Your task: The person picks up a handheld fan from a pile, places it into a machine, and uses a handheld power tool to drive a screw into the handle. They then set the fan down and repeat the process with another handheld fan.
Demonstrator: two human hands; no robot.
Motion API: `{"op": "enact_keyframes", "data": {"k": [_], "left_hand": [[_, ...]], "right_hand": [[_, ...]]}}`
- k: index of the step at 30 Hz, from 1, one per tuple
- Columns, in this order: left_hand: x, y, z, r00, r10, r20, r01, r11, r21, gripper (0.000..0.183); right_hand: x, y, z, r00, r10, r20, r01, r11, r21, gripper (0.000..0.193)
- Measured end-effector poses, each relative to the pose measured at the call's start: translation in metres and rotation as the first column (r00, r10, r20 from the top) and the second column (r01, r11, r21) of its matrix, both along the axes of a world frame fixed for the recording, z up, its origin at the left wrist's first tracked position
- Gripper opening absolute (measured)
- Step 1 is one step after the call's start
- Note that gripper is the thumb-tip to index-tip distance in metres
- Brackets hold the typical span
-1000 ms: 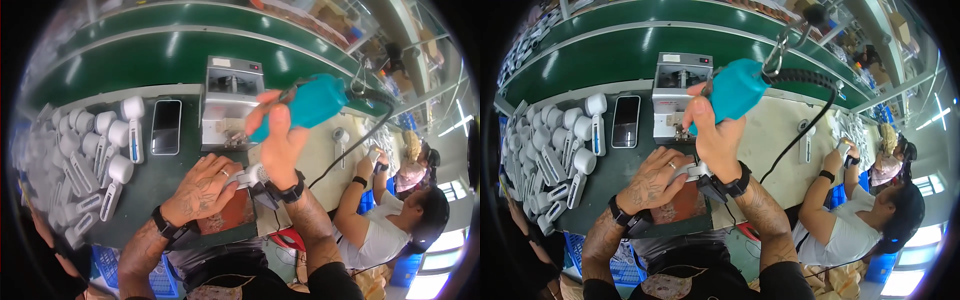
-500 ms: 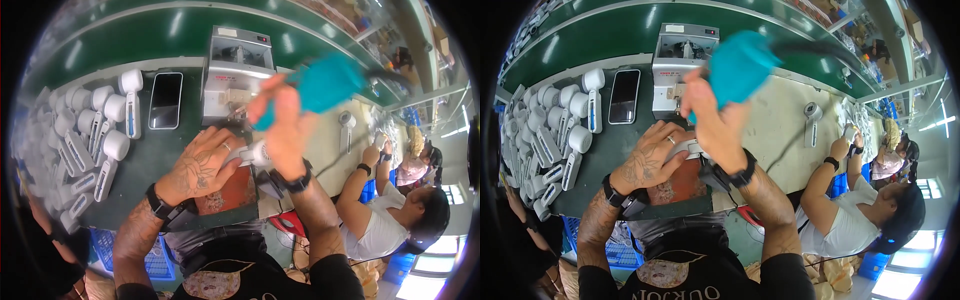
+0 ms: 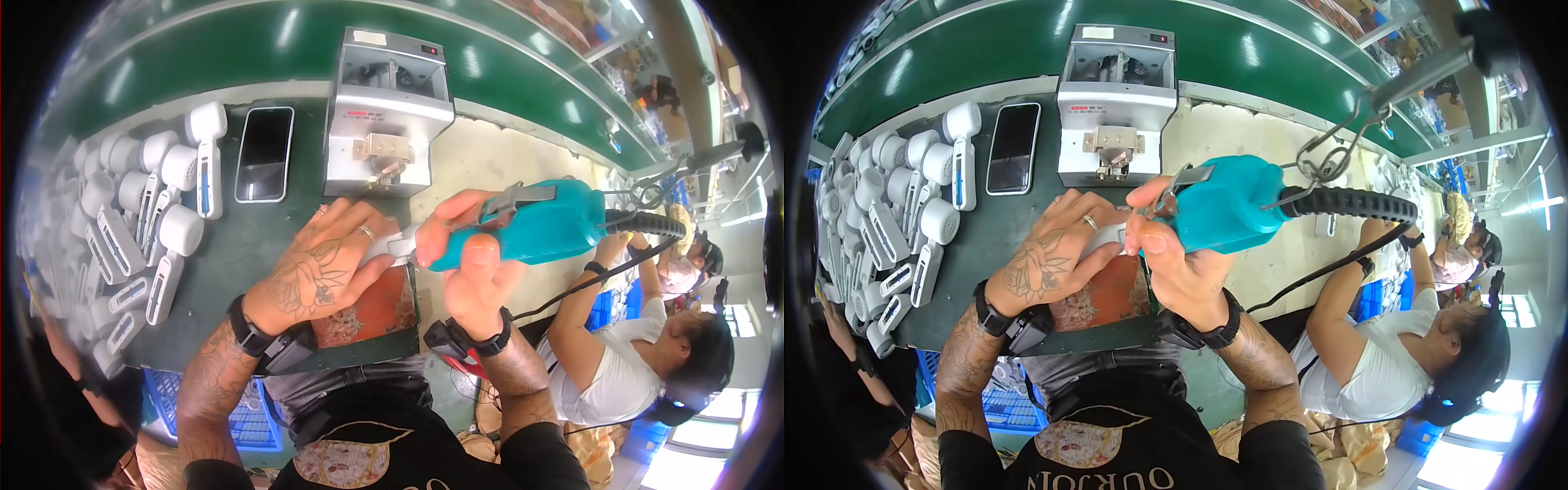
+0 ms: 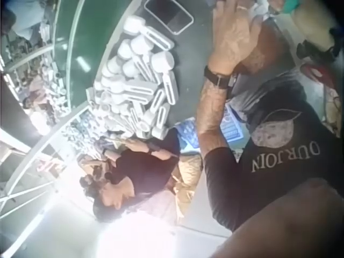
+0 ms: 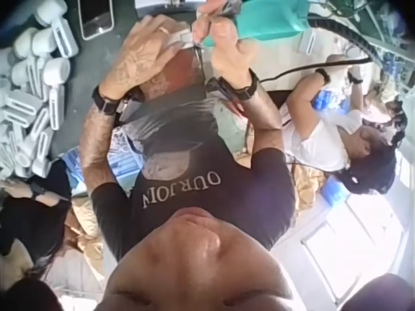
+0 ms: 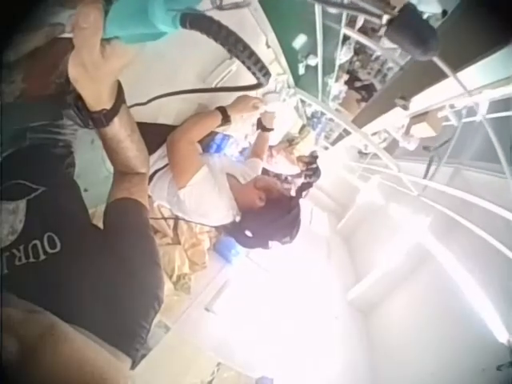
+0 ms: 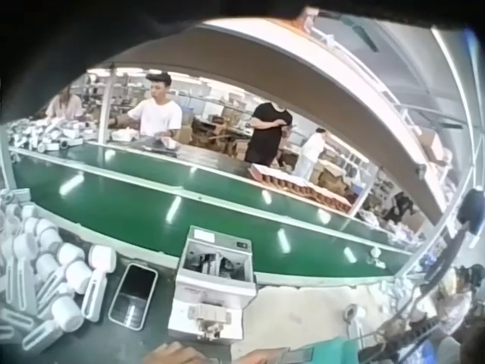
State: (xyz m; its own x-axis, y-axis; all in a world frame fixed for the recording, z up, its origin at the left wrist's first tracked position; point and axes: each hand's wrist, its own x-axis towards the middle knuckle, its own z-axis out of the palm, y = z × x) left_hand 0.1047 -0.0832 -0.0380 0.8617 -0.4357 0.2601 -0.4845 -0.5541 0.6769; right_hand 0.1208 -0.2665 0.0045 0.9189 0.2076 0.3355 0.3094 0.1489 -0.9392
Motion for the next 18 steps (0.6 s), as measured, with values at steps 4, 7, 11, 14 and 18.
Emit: {"op": "enact_keyframes", "data": {"k": [4,7,11,14,18], "left_hand": [[0.004,0.002,-0.001,1.0,-0.006,0.01,0.006,1.0,-0.004,0.031],[0.006,-0.001,0.011,1.0,-0.003,-0.008,0.003,1.0,0.017,0.031],[-0.002,-0.002,0.006,0.998,0.022,0.065,-0.026,0.998,0.05,0.032],[-0.006,-0.006,0.007,0.999,0.03,0.043,-0.031,0.999,0.017,0.033],[-0.012,0.002,0.003,0.985,0.05,0.165,-0.057,0.998,0.036,0.036]], "right_hand": [[0.003,0.003,-0.007,1.0,0.019,-0.001,-0.019,0.998,0.052,0.051],[0.002,-0.002,-0.011,0.999,0.029,0.02,-0.03,0.999,0.044,0.039],[-0.002,0.001,-0.014,0.997,0.079,0.008,-0.079,0.99,0.115,0.021],[-0.01,-0.005,-0.024,0.997,0.068,-0.031,-0.064,0.992,0.113,0.03],[-0.015,0.004,-0.015,0.986,0.029,-0.162,-0.012,0.994,0.104,0.039]]}}
